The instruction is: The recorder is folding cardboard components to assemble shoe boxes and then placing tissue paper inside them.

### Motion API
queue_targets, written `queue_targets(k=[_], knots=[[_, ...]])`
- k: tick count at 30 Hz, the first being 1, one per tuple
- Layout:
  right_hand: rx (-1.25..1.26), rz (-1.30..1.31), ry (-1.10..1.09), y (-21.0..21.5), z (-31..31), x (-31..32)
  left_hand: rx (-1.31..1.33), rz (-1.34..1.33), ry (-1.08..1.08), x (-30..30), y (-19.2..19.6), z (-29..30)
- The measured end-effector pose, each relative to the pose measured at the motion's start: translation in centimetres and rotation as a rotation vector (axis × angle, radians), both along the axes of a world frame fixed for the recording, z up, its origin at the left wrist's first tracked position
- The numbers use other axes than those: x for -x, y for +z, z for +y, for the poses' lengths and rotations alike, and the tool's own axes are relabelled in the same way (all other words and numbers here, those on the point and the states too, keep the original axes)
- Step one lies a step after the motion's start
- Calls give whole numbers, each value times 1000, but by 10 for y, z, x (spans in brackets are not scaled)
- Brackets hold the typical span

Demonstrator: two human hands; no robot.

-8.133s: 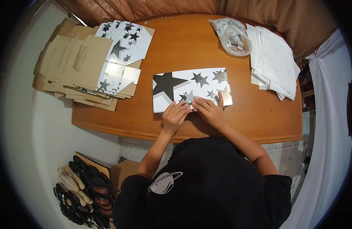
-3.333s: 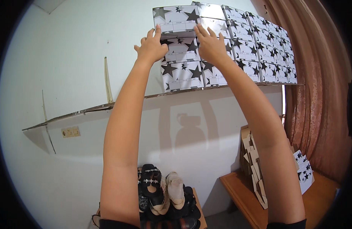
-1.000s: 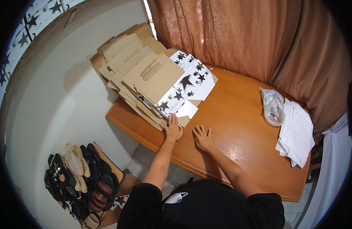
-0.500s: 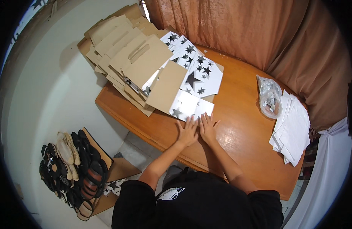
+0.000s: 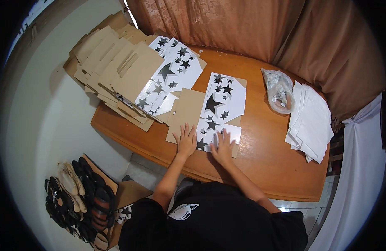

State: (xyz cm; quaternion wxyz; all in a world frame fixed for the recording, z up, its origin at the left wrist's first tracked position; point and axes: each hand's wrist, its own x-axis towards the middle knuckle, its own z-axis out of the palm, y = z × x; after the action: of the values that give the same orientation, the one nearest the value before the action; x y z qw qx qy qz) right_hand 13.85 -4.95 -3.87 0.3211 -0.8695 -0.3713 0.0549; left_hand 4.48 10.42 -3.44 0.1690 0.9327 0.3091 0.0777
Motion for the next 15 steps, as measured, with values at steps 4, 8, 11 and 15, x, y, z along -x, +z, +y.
queue_targets(k=[4, 8, 11, 15], knots=[[217, 96, -2, 27, 48, 12, 98, -54, -37, 10, -6, 10], [298, 74, -100, 14, 61, -2, 70, -49, -86, 8, 11, 5], [281, 42, -93, 13, 59, 0, 50, -87, -97, 18, 4, -2], [237, 50, -46, 14, 44, 0, -64, -56, -118, 24, 1, -22]])
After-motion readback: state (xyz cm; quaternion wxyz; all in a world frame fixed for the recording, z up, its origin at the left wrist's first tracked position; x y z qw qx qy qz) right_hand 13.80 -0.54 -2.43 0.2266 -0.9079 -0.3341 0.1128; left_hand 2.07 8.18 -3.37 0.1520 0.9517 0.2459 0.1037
